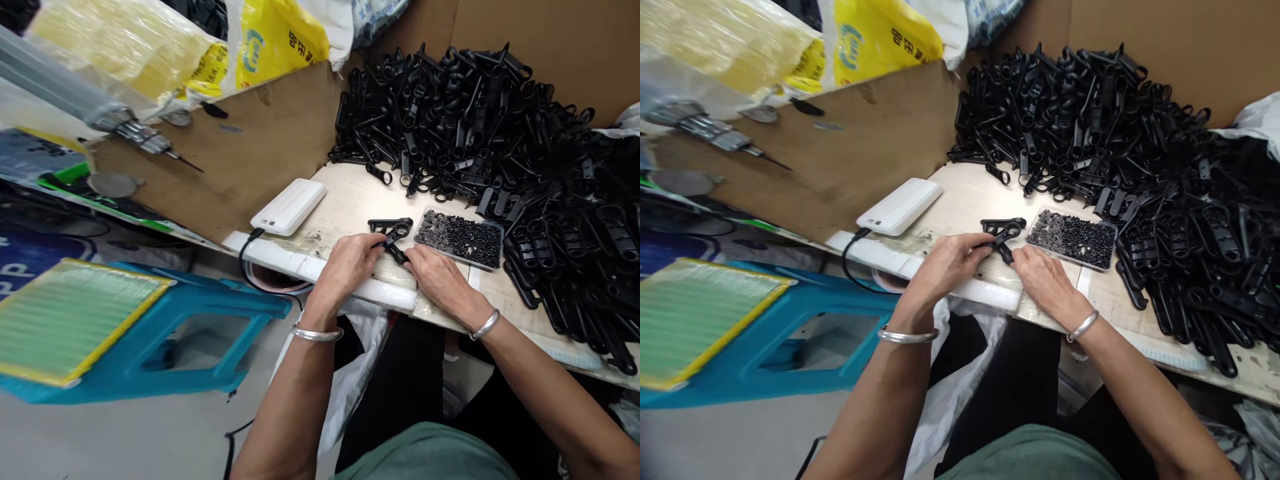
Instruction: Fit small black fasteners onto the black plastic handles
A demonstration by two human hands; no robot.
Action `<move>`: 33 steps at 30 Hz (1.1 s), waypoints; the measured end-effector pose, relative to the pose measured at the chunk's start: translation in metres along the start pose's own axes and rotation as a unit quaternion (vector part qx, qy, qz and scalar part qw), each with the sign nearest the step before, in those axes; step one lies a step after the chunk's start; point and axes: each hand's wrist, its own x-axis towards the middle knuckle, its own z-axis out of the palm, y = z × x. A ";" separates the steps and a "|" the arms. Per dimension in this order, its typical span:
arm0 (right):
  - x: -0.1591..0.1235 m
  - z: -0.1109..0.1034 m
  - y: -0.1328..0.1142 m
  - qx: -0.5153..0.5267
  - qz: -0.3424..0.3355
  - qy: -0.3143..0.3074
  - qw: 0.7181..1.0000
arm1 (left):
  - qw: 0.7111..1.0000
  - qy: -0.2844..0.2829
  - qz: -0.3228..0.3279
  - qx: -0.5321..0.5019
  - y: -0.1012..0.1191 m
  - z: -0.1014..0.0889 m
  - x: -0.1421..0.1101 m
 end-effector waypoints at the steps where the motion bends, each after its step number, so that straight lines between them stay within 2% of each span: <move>1: -0.001 -0.001 0.000 -0.002 -0.004 -0.001 1.000 | 1.000 0.013 -0.002 -0.004 -0.001 0.001 0.000; 6: 0.004 -0.001 -0.007 0.018 0.013 0.015 1.000 | 0.999 0.036 -0.003 -0.006 -0.003 0.003 0.001; 9: 0.011 0.001 -0.012 0.015 0.018 0.001 1.000 | 0.999 0.036 0.013 -0.023 -0.003 0.004 0.002; 15: 0.021 -0.002 -0.008 0.011 -0.067 -0.010 0.998 | 0.995 0.076 0.006 -0.060 -0.009 0.008 0.001; 21: 0.020 -0.005 -0.006 -0.021 -0.077 -0.017 0.997 | 0.995 0.100 0.001 -0.014 -0.011 0.003 -0.002; 23: 0.008 -0.010 -0.002 0.018 -0.048 -0.010 0.999 | 0.995 0.096 0.004 0.017 -0.012 0.000 -0.003; 26: -0.020 -0.018 0.011 0.121 0.035 0.016 0.992 | 0.997 0.055 0.003 0.053 -0.012 -0.003 -0.004; 29: -0.047 -0.021 0.026 0.192 0.101 -0.017 0.976 | 0.995 0.050 0.006 0.089 -0.007 0.001 -0.004; 31: -0.058 -0.021 0.032 0.193 0.124 -0.055 0.972 | 0.990 0.074 0.017 0.122 -0.002 0.007 -0.004; 33: -0.063 -0.021 0.034 0.140 0.137 -0.069 0.978 | 0.984 0.092 0.036 0.149 0.003 0.012 -0.003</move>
